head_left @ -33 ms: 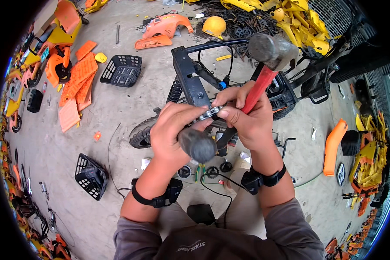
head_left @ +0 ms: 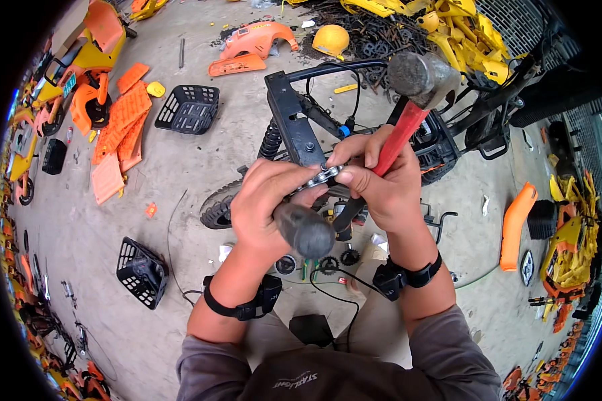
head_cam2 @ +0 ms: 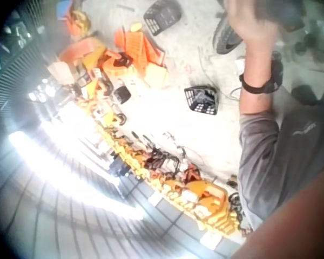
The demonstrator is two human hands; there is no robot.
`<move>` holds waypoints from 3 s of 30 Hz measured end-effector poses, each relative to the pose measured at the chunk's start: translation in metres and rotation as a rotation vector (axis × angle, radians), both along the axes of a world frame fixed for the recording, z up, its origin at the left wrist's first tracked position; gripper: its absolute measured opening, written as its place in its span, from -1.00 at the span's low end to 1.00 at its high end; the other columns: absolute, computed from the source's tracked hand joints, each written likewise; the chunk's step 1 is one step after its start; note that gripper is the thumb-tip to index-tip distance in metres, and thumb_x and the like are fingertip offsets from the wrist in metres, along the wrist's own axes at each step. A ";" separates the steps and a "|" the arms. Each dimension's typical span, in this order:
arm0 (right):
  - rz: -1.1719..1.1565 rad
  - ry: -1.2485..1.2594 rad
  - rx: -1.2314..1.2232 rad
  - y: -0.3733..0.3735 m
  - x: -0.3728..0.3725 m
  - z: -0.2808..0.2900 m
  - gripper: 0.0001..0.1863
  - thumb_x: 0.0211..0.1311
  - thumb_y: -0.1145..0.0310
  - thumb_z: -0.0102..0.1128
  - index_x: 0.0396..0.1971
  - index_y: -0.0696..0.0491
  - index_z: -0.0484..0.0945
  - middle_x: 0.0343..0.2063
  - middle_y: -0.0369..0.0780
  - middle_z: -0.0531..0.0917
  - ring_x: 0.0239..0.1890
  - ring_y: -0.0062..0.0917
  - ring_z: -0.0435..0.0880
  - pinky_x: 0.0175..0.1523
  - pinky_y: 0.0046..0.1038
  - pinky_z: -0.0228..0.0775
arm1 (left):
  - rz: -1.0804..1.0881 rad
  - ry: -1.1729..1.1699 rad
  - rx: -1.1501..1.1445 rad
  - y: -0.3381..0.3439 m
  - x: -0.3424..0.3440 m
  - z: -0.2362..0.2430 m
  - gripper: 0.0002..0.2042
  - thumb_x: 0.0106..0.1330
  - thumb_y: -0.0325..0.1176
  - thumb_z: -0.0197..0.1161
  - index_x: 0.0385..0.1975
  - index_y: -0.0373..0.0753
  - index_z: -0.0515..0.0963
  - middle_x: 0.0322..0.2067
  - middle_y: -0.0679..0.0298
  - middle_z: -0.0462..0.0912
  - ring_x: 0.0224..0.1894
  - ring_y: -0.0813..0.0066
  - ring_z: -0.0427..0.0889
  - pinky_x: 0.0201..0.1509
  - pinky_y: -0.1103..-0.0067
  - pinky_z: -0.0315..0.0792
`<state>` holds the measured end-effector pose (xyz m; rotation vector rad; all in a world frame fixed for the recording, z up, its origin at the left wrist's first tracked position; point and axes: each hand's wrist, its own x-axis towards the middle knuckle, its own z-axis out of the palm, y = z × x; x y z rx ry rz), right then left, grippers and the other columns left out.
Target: The person uses a screwdriver and a hammer to tap a master link into place on a motorcycle chain, then uses a wrench and a screwdriver to secure a nut onto a bolt on the frame.
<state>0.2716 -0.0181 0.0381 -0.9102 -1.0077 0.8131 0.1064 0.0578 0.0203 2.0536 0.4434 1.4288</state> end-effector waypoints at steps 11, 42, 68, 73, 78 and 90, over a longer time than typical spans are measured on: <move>-0.078 -0.198 0.124 0.000 -0.009 0.001 -0.64 0.16 0.68 0.36 -0.47 0.07 0.28 -0.26 -0.09 0.71 -0.17 -0.48 0.70 -0.03 -0.40 0.54 | 0.077 0.016 0.179 0.009 -0.011 -0.004 -0.72 0.00 -0.50 0.54 -0.26 -0.27 0.67 -0.35 0.19 0.71 -0.41 0.30 0.63 -0.33 0.50 0.47; -0.231 -0.458 -0.194 -0.003 -0.023 0.024 -0.67 0.10 0.69 0.38 -0.47 0.10 0.32 -0.31 -0.16 0.74 -0.30 -0.65 0.64 -0.15 -0.52 0.53 | -0.112 0.308 -0.491 0.013 -0.015 0.016 -0.83 0.11 -0.52 0.42 -0.31 -0.38 0.62 -0.39 0.25 0.66 -0.37 0.57 0.59 -0.27 0.57 0.49; -0.191 -0.222 -0.210 0.001 -0.028 0.030 -0.66 0.08 0.72 0.34 -0.35 0.10 0.33 -0.31 -0.10 0.70 -0.24 -0.56 0.64 -0.07 -0.50 0.47 | 0.201 0.096 0.438 0.015 -0.021 -0.011 -0.71 0.05 -0.52 0.54 -0.22 -0.33 0.67 -0.43 0.11 0.72 -0.45 0.29 0.72 -0.42 0.51 0.59; -0.199 -0.200 -0.223 0.004 -0.031 0.029 -0.68 0.09 0.69 0.34 -0.34 0.12 0.35 -0.30 -0.14 0.70 -0.28 -0.64 0.61 -0.11 -0.55 0.45 | 0.203 0.082 0.500 0.021 -0.021 -0.015 -0.74 0.08 -0.55 0.53 -0.23 -0.34 0.66 -0.46 0.12 0.71 -0.50 0.28 0.71 -0.46 0.50 0.58; -0.170 -0.141 -0.229 0.004 -0.030 0.030 -0.70 0.09 0.67 0.34 -0.34 0.12 0.35 -0.33 -0.16 0.70 -0.34 -0.67 0.56 -0.15 -0.56 0.42 | 0.201 0.030 0.436 0.019 -0.019 -0.020 -0.74 0.09 -0.56 0.52 -0.21 -0.34 0.65 -0.47 0.11 0.71 -0.51 0.27 0.71 -0.46 0.49 0.58; -0.187 -0.099 -0.236 0.008 -0.035 0.027 -0.69 0.05 0.73 0.31 -0.35 0.11 0.35 -0.35 -0.16 0.69 -0.30 -0.63 0.60 -0.12 -0.53 0.44 | 0.234 0.097 0.572 0.023 -0.023 -0.013 -0.76 0.12 -0.55 0.50 -0.22 -0.33 0.64 -0.50 0.12 0.70 -0.55 0.32 0.69 -0.53 0.51 0.53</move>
